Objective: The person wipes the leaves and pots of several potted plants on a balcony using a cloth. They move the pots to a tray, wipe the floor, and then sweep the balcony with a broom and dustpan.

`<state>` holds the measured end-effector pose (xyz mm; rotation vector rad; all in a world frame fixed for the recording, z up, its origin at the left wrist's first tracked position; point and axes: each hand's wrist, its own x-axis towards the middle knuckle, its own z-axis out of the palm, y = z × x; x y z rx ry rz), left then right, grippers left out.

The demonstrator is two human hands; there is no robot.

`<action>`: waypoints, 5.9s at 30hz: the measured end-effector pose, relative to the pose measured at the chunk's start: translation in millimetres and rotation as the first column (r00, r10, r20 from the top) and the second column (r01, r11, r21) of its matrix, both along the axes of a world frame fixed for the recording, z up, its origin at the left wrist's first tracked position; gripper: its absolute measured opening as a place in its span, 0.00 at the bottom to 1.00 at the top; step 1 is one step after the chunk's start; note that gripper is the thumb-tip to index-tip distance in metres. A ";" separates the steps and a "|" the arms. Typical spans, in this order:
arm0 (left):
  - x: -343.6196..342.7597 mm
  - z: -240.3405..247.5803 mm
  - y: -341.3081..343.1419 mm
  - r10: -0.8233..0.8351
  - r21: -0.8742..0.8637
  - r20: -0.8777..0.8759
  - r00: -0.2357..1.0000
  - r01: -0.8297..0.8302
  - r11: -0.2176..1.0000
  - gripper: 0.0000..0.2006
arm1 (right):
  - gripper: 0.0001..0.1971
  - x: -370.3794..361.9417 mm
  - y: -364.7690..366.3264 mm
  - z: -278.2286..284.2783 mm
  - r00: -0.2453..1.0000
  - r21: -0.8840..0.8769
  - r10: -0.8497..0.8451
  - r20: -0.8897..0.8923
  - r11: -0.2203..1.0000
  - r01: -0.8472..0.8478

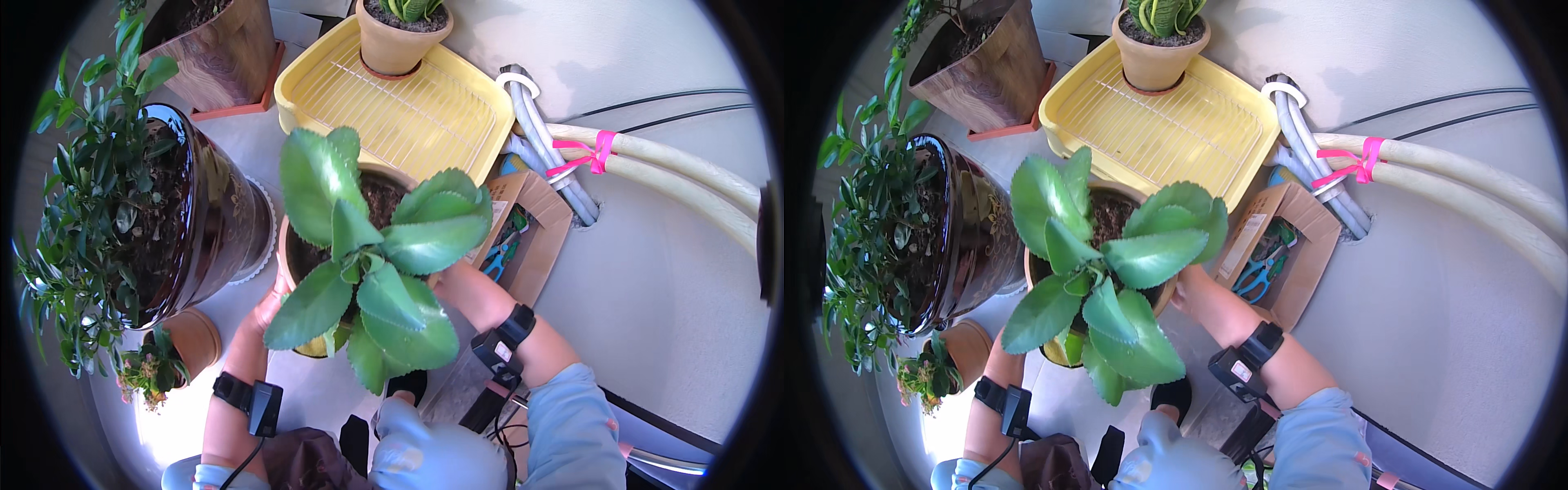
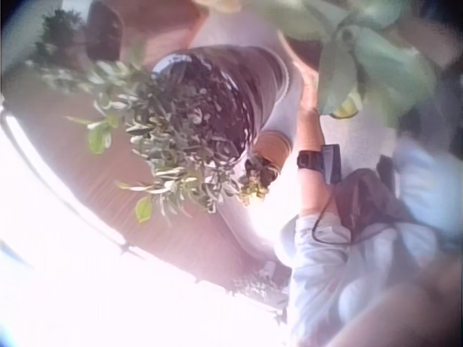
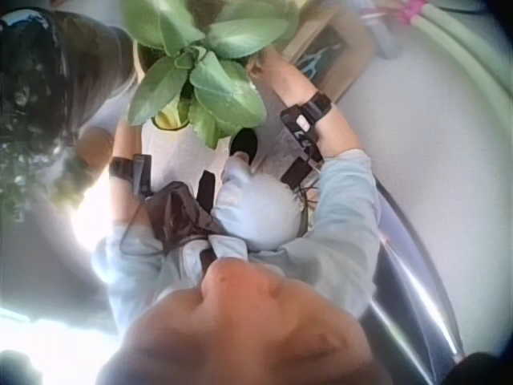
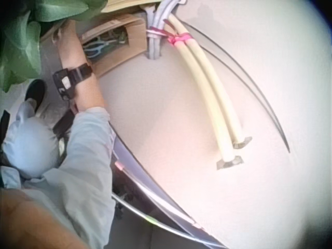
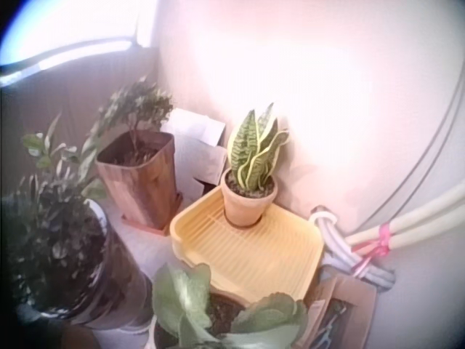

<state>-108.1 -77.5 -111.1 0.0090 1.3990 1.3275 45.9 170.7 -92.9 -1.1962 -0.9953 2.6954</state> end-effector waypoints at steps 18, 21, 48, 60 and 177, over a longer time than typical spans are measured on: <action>-47.7 57.8 213.9 -0.043 0.034 0.177 0.983 0.038 0.999 0.21 | 0.20 -28.0 170.5 51.3 0.998 0.115 -0.032 -0.055 0.993 0.038; -49.8 41.0 225.2 -0.067 0.029 0.192 0.979 0.063 0.998 0.21 | 0.20 -28.0 177.6 46.0 0.996 0.109 -0.035 -0.077 0.993 0.043; -30.6 -3.2 243.0 -0.221 0.121 0.073 0.973 0.211 0.970 0.52 | 0.28 -17.7 221.6 19.8 0.956 0.822 0.292 0.011 0.541 -0.175; 34.4 -17.4 82.2 0.121 0.042 0.221 0.968 -0.133 0.990 0.39 | 0.19 7.3 102.9 94.7 0.772 0.855 -0.532 -0.349 0.158 0.495; 43.1 -73.0 -53.1 -0.631 -0.687 -0.547 0.550 0.136 0.714 0.23 | 0.32 -140.2 -29.7 -105.2 0.854 0.815 0.170 0.492 -0.436 -0.383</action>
